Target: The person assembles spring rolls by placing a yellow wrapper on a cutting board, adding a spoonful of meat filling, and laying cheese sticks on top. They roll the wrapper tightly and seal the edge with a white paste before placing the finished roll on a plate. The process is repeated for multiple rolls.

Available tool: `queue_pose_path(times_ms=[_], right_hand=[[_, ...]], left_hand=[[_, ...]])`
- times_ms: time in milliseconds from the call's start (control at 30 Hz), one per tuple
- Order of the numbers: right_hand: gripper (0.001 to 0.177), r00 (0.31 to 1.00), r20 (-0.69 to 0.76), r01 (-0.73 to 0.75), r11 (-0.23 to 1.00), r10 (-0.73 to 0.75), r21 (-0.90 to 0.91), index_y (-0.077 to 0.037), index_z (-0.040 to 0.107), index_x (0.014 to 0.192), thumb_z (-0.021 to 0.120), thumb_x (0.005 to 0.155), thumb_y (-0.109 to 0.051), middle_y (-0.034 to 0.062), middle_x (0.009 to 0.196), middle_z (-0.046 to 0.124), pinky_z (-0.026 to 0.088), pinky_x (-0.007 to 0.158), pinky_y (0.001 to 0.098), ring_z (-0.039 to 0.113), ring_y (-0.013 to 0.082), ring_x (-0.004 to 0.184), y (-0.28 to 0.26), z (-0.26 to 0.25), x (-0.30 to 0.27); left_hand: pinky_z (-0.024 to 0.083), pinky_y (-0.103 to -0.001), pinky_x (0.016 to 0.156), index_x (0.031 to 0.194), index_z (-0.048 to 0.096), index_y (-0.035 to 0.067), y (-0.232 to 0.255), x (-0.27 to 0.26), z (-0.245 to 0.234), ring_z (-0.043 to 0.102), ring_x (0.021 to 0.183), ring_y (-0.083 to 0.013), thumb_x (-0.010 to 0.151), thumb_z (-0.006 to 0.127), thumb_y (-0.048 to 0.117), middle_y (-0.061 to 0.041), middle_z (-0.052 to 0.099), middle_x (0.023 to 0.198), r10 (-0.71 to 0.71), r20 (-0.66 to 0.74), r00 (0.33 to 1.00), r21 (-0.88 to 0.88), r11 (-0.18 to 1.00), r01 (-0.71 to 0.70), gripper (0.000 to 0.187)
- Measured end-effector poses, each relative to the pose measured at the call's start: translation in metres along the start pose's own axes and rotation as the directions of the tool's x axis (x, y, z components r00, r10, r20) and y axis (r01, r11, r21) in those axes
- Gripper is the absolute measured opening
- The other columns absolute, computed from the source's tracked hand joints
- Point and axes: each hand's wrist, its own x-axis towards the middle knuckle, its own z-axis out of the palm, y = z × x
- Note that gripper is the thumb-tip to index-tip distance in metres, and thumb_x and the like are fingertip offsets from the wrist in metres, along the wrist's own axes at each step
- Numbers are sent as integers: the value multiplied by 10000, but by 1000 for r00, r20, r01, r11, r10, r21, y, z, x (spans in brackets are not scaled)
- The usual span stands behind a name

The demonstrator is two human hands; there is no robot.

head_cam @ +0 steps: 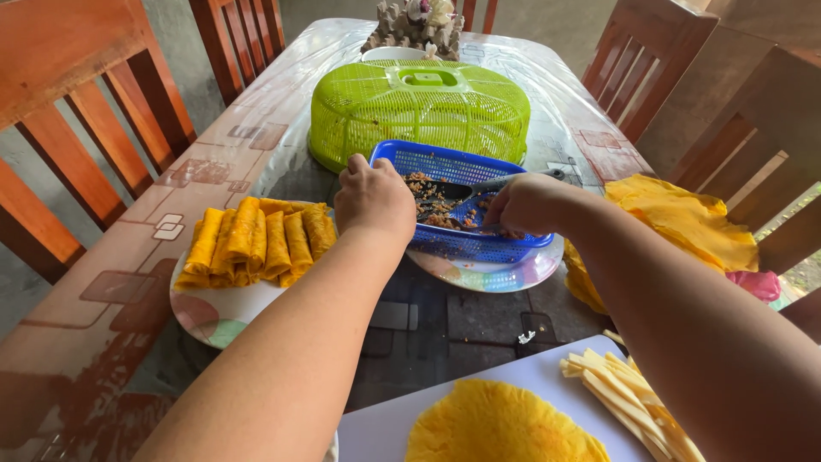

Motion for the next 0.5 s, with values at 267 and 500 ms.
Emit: queue_pose_path(times_ms=[267, 500], right_hand=[[360, 997, 73, -36, 963, 17, 267, -189, 872, 1034, 654, 809, -13, 59, 681, 680, 449, 492, 311, 561, 146, 544, -5, -5, -6], [375, 1000, 0, -18, 983, 18, 182, -227, 859, 1091, 708, 805, -35, 52, 722, 723, 473, 509, 312, 579, 141, 565, -4, -10, -7]], left_hand=[[514, -456, 980, 1278, 577, 50, -2, 0, 5, 539, 1233, -333, 1022, 450, 212, -170, 508, 1331, 6, -37, 999, 18, 1000, -5, 329], [503, -475, 975, 1301, 563, 61, -5, -4, 5, 517, 1254, -341, 991, 477, 209, -167, 509, 1336, 48, -87, 995, 41, 998, -44, 354]])
